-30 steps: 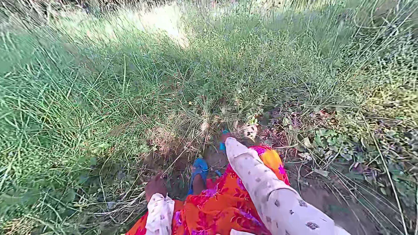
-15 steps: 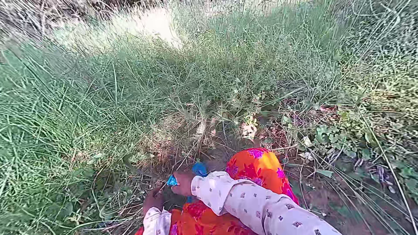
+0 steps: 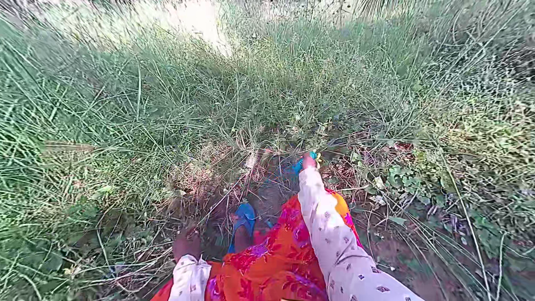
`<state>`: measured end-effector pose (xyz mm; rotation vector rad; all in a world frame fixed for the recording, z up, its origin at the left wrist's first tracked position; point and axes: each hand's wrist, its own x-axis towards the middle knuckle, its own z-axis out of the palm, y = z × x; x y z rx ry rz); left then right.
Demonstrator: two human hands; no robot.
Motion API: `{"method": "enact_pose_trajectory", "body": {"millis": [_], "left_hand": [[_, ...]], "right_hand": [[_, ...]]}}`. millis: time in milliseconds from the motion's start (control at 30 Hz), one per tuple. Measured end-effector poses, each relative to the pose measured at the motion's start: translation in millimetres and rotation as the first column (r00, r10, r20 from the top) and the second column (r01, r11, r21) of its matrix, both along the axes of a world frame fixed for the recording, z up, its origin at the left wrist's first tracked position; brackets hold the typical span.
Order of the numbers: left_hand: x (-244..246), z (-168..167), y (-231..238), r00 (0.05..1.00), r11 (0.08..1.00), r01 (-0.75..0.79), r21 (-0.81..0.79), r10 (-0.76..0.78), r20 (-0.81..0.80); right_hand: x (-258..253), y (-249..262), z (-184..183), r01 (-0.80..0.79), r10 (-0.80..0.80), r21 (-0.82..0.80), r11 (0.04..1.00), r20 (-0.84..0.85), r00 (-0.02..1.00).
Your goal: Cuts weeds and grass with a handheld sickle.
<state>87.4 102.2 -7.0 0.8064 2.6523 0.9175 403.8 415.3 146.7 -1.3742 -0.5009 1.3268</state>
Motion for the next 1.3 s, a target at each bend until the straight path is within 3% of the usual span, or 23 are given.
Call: {"method": "enact_pose_trajectory", "body": {"millis": [67, 133, 167, 200, 267, 333, 400, 467, 500, 600, 700, 800, 900, 967, 1067, 1133, 1300], "left_hand": [[4, 4, 0, 1.000, 1.000, 0.000, 0.010, 0.000, 0.020], [3, 7, -2, 0.999, 0.999, 0.025, 0.020, -0.026, 0.022], [1, 5, -3, 0.999, 0.999, 0.046, 0.025, -0.046, 0.023], [-1, 3, -5, 0.998, 0.998, 0.054, 0.039, -0.055, 0.024], [-2, 2, -5, 0.998, 0.997, 0.052, 0.052, -0.054, 0.037], [-3, 1, -4, 0.998, 0.997, 0.027, 0.067, -0.031, 0.050], [-3, 2, -3, 0.998, 0.997, 0.003, 0.076, -0.008, 0.062], [-3, 3, 1, 0.998, 0.996, -0.004, 0.084, -0.002, 0.066], [-2, 4, 3, 0.998, 0.997, -0.004, 0.080, -0.001, 0.067], [0, 4, 5, 0.997, 0.998, 0.003, 0.061, -0.007, 0.077], [-2, -4, -1, 0.996, 0.999, 0.007, 0.042, -0.011, 0.089], [-2, -4, -9, 0.993, 0.998, 0.013, 0.069, -0.021, 0.118], [0, 3, -12, 0.990, 0.995, -0.009, 0.099, -0.005, 0.142], [-1, 1, -11, 0.987, 0.994, -0.021, 0.105, 0.004, 0.159], [-4, -6, -6, 0.987, 0.995, -0.006, 0.103, -0.011, 0.162], [-5, -8, -1, 0.983, 0.994, 0.018, 0.103, -0.036, 0.178], [-8, -16, 3, 0.982, 0.993, 0.063, 0.101, -0.079, 0.169]], "right_hand": [[7, 23, -23, -0.125, 0.124, -0.036, 0.992, -0.017, 0.992], [3, 32, -43, -0.334, 0.348, -0.100, 0.937, 0.200, 0.916], [0, 33, -50, -0.458, 0.493, -0.184, 0.869, 0.387, 0.779], [-4, 30, -51, -0.554, 0.609, -0.286, 0.782, 0.541, 0.580], [-11, 12, -38, -0.609, 0.699, -0.450, 0.653, 0.669, 0.254], [-17, -6, -27, -0.582, 0.706, -0.495, 0.645, 0.678, 0.205], [-20, -26, -20, -0.597, 0.725, -0.493, 0.633, 0.647, 0.235], [-30, -56, -26, -0.559, 0.640, -0.317, 0.766, 0.454, 0.620], [-36, -78, -27, -0.552, 0.610, -0.260, 0.792, 0.339, 0.716], [-56, -145, -32, -0.642, 0.657, -0.145, 0.753, 0.117, 0.745], [-67, -146, -30, -0.681, 0.686, -0.080, 0.728, 0.059, 0.726], [-55, -117, -10, -0.525, 0.522, 0.054, 0.849, 0.059, 0.851], [-10, -90, 19, -0.336, 0.336, 0.192, 0.922, 0.033, 0.941], [42, -71, 35, -0.297, 0.273, 0.261, 0.919, 0.125, 0.954], [130, -53, 37, -0.323, 0.179, 0.250, 0.913, 0.464, 0.867], [177, -44, 11, -0.332, 0.169, 0.131, 0.934, 0.657, 0.735], [198, -25, -92, -0.243, 0.249, -0.125, 0.962, 0.764, 0.595]]}}
